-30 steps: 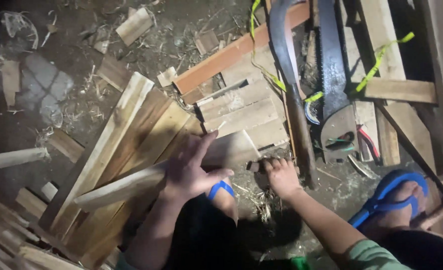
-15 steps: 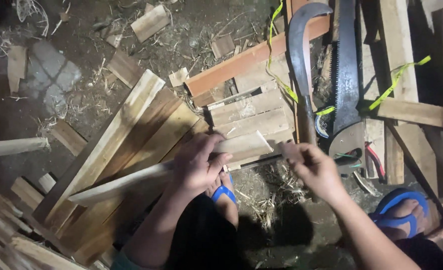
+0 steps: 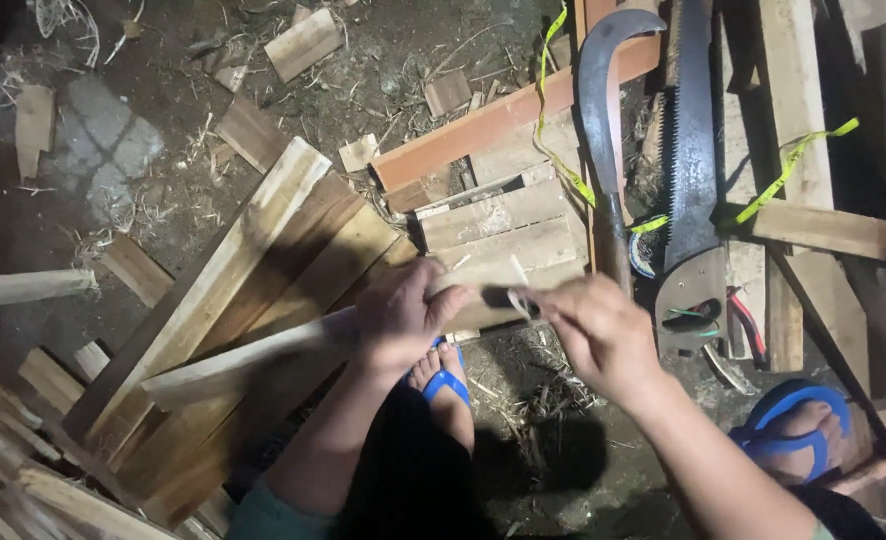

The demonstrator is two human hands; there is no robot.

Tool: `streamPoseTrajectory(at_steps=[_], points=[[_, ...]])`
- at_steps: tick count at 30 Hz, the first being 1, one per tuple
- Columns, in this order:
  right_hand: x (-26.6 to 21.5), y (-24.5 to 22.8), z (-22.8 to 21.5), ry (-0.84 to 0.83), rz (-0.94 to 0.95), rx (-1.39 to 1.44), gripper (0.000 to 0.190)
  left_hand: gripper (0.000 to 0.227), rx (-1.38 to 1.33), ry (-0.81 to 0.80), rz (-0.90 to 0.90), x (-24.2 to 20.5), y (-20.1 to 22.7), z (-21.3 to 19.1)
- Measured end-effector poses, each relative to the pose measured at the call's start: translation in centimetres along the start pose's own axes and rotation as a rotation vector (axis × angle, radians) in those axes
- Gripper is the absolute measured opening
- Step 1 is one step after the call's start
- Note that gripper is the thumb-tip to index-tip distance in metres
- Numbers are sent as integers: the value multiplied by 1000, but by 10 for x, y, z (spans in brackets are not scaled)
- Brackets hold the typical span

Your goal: The person is preparing wood by scraping it with a sickle and then sanding the surface with a sanding block.

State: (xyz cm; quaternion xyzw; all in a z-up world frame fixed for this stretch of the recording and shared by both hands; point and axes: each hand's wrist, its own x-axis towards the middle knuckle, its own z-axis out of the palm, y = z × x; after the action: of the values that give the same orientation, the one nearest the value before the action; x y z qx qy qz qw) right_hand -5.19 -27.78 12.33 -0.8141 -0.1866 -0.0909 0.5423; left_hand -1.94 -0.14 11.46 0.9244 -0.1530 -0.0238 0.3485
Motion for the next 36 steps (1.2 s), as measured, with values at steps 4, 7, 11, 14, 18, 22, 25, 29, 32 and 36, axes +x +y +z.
streamPoseTrajectory(at_steps=[4, 7, 11, 14, 18, 22, 25, 29, 32, 36], points=[[-49, 32, -10, -46, 44, -109, 18, 46, 44, -54, -155, 10, 0, -9], [-12, 9, -22, 36, 88, -133, 21, 49, 53, -138, -202, 6, 13, -7], [19, -14, 3, -33, 33, -142, 34, 43, 151, -102, -198, 7, 11, 4], [-55, 6, 2, -84, 136, -34, 35, 44, 168, -12, -226, 4, -7, 13], [-39, 29, -7, 35, 198, -82, 30, 45, 163, -4, -170, 13, 5, 12], [1, -1, 6, 78, 136, -52, 24, 40, 251, 187, -25, 9, 1, 19], [-35, -4, 7, -53, 272, -12, 33, 33, 182, 178, -107, 14, -1, 8], [-42, 28, -5, 72, 258, -47, 32, 43, 314, 136, -146, 15, -15, 19], [13, 2, 7, 160, 165, -19, 28, 44, 341, 177, -100, 13, -12, 24], [-40, 23, 28, 25, 226, -48, 20, 57, 64, -48, -386, 28, -15, 13]])
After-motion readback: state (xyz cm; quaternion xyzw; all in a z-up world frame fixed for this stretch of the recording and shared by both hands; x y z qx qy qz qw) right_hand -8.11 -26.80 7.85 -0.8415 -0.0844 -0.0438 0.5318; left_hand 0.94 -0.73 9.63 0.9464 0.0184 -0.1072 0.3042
